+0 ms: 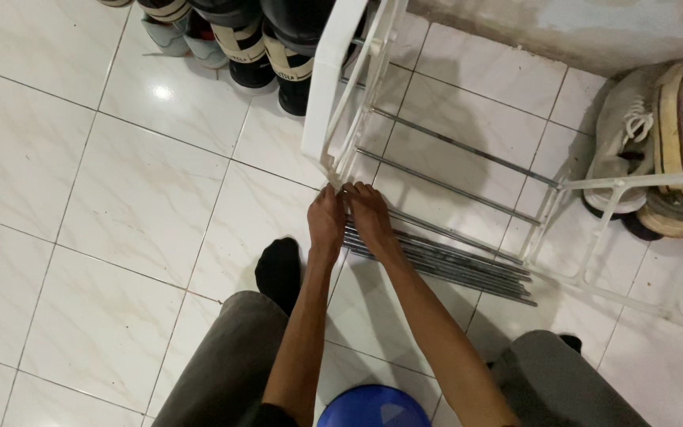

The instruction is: The person assembles a white metal shoe rack by inserting metal rods into the side frames. They sit on the floor and repeatedly pick up rods, align them with the frame slots, and push them into place.

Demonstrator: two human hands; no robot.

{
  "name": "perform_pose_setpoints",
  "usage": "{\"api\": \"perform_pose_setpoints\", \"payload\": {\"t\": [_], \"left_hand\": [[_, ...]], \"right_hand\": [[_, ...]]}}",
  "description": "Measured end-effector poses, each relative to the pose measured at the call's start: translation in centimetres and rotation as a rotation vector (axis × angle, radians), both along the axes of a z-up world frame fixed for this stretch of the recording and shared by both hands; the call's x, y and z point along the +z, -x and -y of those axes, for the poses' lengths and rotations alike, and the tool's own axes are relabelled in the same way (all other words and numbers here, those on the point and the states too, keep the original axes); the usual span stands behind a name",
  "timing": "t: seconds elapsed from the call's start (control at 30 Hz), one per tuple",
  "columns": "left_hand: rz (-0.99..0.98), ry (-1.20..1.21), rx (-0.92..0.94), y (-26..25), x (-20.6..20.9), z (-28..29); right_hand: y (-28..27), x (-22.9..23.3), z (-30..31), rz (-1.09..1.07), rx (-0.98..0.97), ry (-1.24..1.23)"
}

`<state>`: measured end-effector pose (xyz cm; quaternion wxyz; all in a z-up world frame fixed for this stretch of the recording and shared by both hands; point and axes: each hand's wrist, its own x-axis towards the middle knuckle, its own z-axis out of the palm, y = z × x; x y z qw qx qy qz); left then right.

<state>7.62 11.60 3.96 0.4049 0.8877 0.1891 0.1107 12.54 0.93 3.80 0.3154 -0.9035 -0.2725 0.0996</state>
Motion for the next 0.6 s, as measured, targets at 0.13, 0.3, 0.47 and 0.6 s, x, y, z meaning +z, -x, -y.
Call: {"api": "perform_pose_setpoints", "payload": {"t": [0.13,0.3,0.47,0.6], "left_hand": [[-0.085,-0.015,-0.006,0.0,-1.5,0.1],[-0.067,-0.050,-0.026,-0.1,-2.7,0.5],[-0.075,-0.027,-0.007,-0.2,-2.2,0.3],[0.043,0.077,0.011,-0.1,-1.4,0.7]], "right_hand": [[0.3,-0.4,0.3,-0.002,-0.016,-0.063],[-1.0,-1.0,1.5,-0.060,0.069,-0.169],[-1.9,-0.6,1.5,-0.177,0.119,-0.093],[-2.6,-1.9,1.6,-0.140,0.186,-0.081]]}}
